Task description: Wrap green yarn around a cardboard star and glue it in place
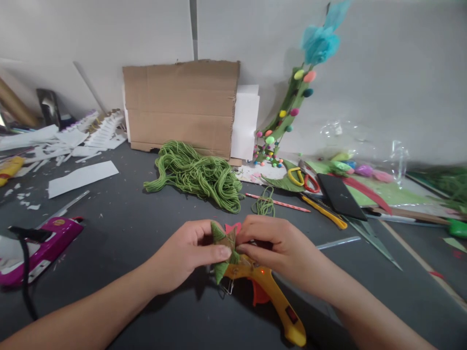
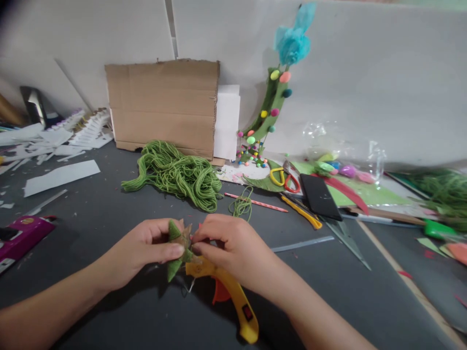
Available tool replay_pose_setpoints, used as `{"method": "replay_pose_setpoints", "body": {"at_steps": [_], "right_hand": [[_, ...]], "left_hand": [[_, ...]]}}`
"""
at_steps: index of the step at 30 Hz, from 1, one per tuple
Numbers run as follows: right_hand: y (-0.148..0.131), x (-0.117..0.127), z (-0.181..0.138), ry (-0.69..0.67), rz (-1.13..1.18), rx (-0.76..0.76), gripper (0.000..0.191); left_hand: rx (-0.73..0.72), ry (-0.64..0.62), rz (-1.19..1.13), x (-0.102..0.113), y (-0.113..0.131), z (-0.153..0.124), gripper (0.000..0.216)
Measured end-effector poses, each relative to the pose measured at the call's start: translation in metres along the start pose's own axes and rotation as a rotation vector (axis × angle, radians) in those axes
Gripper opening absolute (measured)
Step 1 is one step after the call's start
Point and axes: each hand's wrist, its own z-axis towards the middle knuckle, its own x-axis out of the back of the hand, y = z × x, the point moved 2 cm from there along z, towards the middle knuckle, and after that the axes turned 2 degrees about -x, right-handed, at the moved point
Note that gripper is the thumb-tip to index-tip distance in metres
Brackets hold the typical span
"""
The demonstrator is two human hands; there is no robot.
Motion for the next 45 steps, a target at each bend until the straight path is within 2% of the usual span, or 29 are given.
{"method": "replay_pose_setpoints", "body": {"at_steps": [4,7,13,17,21,25,31,36,38,41,45], "right_hand": [[-0.004,0.004,-0.003,0.07,-0.114,-0.034,0.014],[-0.008,-0.002,-0.006,0.149,-0.206,-0.006,0.015],[-0.011,-0.018,-0.013,0.278,-0.416,0.191,0.022],[-0.01,-0.023,-0.014,0.313,-0.362,0.162,0.021],[-0.01,-0.025,-0.014,0.314,-0.308,0.141,0.02],[-0.008,-0.029,-0.014,0.305,-0.316,0.162,0.021],[-0.004,-0.03,-0.011,0.31,-0.195,0.09,0.02],[0.001,-0.018,-0.003,0.175,0.033,-0.063,0.021],[0.002,-0.011,-0.001,0.083,0.076,-0.046,0.017],[0.004,-0.003,0.0,-0.008,0.021,0.01,0.014],[0.001,0.0,-0.001,-0.056,-0.152,0.031,0.015]], "left_hand": [[-0.064,0.105,0.295,0.002,0.003,0.0,0.006],[-0.142,0.204,0.462,0.003,0.003,-0.001,0.01],[-0.271,0.333,0.584,0.002,0.003,-0.004,0.015],[-0.316,0.325,0.668,0.0,0.005,-0.006,0.015],[-0.316,0.326,0.657,0.001,0.007,-0.007,0.014],[-0.173,0.342,0.379,0.004,0.004,-0.005,0.014],[-0.061,0.291,-0.12,0.003,-0.005,0.0,0.013],[0.008,0.142,-0.29,0.001,-0.005,0.001,0.013],[0.006,0.067,-0.244,0.002,-0.003,0.001,0.013],[-0.002,-0.012,-0.069,0.002,-0.001,0.001,0.01],[-0.038,-0.02,0.251,0.0,0.001,0.002,0.006]]}}
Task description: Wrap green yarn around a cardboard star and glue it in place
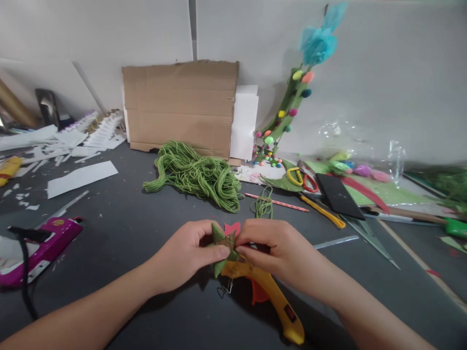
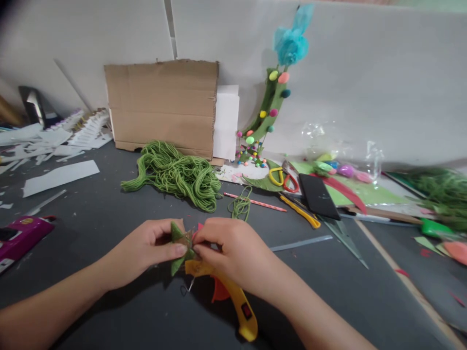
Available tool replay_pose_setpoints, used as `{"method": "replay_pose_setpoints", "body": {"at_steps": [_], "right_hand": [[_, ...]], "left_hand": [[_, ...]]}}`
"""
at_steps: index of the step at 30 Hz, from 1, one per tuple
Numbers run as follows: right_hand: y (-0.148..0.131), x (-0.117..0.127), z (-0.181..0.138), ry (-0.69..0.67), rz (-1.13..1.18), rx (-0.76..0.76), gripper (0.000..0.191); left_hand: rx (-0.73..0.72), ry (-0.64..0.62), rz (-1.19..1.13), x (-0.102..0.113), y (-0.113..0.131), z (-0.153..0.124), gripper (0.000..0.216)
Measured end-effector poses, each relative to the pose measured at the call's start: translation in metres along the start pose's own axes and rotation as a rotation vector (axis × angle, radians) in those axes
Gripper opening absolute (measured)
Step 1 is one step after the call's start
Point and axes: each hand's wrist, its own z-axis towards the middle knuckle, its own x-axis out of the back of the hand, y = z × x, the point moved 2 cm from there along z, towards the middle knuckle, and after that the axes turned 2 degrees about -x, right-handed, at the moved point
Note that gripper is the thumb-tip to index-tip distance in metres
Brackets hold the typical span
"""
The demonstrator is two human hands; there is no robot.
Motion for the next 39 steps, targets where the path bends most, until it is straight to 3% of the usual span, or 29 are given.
{"method": "replay_pose_setpoints", "body": {"at_steps": [3,7,11,16,23,28,33,39], "right_hand": [[-0.005,-0.003,-0.002,0.043,-0.138,-0.025,0.015],[-0.011,-0.009,-0.007,0.198,-0.272,0.006,0.018],[-0.012,-0.014,-0.01,0.24,-0.261,0.036,0.018],[-0.012,-0.021,-0.009,0.284,-0.236,0.076,0.02],[-0.006,-0.031,-0.008,0.355,-0.233,0.049,0.023],[-0.003,-0.024,-0.004,0.324,0.124,-0.097,0.019],[-0.004,-0.018,-0.001,0.262,0.332,-0.179,0.019],[-0.006,-0.021,-0.004,0.283,0.146,-0.083,0.02]], "left_hand": [[-0.072,0.1,0.252,0.0,0.001,0.0,0.012],[-0.146,0.233,0.38,0.002,0.002,-0.001,0.014],[-0.165,0.321,0.392,0.003,0.004,-0.004,0.015],[-0.113,0.36,0.236,0.003,0.004,-0.006,0.015],[0.053,0.314,-0.225,0.002,-0.007,0.0,0.015],[0.118,0.22,-0.526,-0.001,-0.01,0.003,0.012],[0.115,0.126,-0.595,-0.002,-0.006,0.003,0.011],[0.127,0.06,-0.641,-0.004,-0.006,0.0,0.005]]}}
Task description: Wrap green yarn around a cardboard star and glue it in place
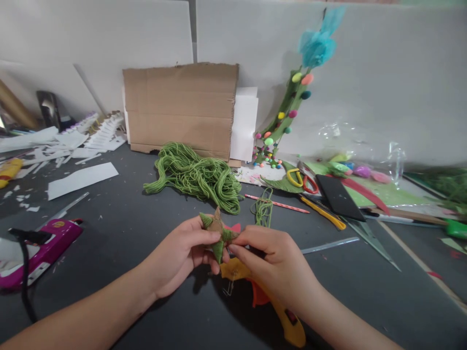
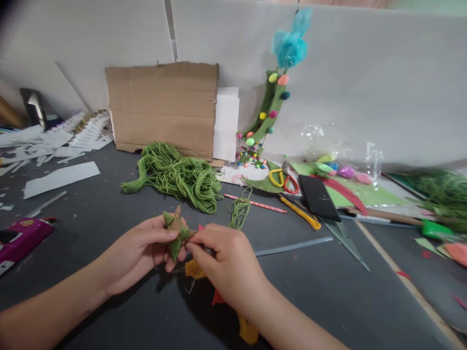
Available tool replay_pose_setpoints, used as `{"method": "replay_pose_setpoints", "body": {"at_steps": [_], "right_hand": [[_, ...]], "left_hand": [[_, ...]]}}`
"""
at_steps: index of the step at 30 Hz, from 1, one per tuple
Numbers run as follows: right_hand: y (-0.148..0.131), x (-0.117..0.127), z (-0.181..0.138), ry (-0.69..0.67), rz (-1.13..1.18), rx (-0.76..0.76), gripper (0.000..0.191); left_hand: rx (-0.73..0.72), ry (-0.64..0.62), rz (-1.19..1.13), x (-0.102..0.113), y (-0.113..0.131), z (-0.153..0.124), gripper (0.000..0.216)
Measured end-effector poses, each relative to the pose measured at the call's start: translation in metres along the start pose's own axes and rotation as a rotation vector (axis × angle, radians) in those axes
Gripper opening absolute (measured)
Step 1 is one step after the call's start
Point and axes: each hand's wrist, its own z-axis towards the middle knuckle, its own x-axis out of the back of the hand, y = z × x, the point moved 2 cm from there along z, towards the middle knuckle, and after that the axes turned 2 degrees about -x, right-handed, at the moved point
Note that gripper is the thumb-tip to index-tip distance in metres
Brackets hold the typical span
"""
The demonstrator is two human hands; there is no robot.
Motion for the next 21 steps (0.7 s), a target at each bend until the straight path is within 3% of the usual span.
{"method": "replay_pose_setpoints", "body": {"at_steps": [8,11,17,21], "right_hand": [[-0.003,-0.006,-0.006,0.033,-0.219,0.149,0.022],[-0.003,-0.004,-0.005,0.024,-0.192,0.137,0.022],[-0.003,0.009,0.006,-0.194,0.058,-0.051,0.019],[-0.005,0.017,0.007,-0.358,0.07,0.029,0.017]], "left_hand": [[0.029,0.044,-0.014,-0.003,-0.007,-0.002,0.005],[0.032,0.033,-0.031,-0.003,-0.005,-0.001,0.005],[0.065,-0.108,-0.016,-0.004,-0.002,-0.002,0.012],[0.154,-0.213,0.201,-0.003,-0.004,-0.005,0.012]]}}
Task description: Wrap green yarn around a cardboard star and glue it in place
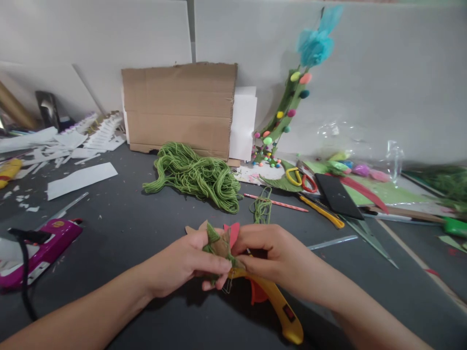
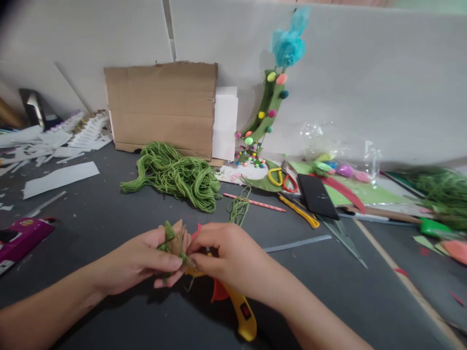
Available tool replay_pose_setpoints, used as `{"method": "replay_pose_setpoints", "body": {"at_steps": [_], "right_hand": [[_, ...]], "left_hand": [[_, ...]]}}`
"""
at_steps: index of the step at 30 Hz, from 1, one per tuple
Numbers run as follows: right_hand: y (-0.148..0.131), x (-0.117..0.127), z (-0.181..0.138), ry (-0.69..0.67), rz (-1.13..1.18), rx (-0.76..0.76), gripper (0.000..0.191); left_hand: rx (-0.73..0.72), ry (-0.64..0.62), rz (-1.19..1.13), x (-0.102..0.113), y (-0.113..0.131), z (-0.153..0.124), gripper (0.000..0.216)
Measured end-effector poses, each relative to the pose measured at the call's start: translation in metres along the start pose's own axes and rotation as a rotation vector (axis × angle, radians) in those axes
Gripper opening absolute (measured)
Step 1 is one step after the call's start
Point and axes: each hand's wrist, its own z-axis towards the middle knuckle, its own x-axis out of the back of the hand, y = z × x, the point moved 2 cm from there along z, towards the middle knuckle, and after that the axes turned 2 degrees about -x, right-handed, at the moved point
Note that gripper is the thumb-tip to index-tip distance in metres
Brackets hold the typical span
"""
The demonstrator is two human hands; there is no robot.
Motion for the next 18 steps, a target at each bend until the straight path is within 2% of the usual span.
{"method": "replay_pose_setpoints", "body": {"at_steps": [3,5,10,14,16,18], "right_hand": [[-0.001,0.003,-0.004,-0.074,-0.064,0.058,0.016],[-0.002,0.004,-0.006,-0.061,-0.118,0.04,0.016],[-0.007,0.004,-0.006,0.133,-0.255,-0.057,0.018],[-0.009,-0.002,-0.005,0.265,-0.262,-0.04,0.017],[-0.009,-0.007,-0.006,0.33,-0.28,0.003,0.015],[-0.008,-0.012,-0.008,0.372,-0.326,0.058,0.016]], "left_hand": [[0.072,-0.058,0.156,-0.001,-0.002,-0.001,0.011],[0.068,-0.035,0.228,0.0,-0.002,-0.001,0.011],[-0.066,0.173,0.447,-0.001,0.004,-0.001,0.009],[-0.235,0.339,0.596,-0.003,0.009,-0.002,0.013],[-0.259,0.38,0.556,-0.002,0.009,-0.002,0.014],[-0.248,0.379,0.422,0.0,0.007,-0.001,0.014]]}}
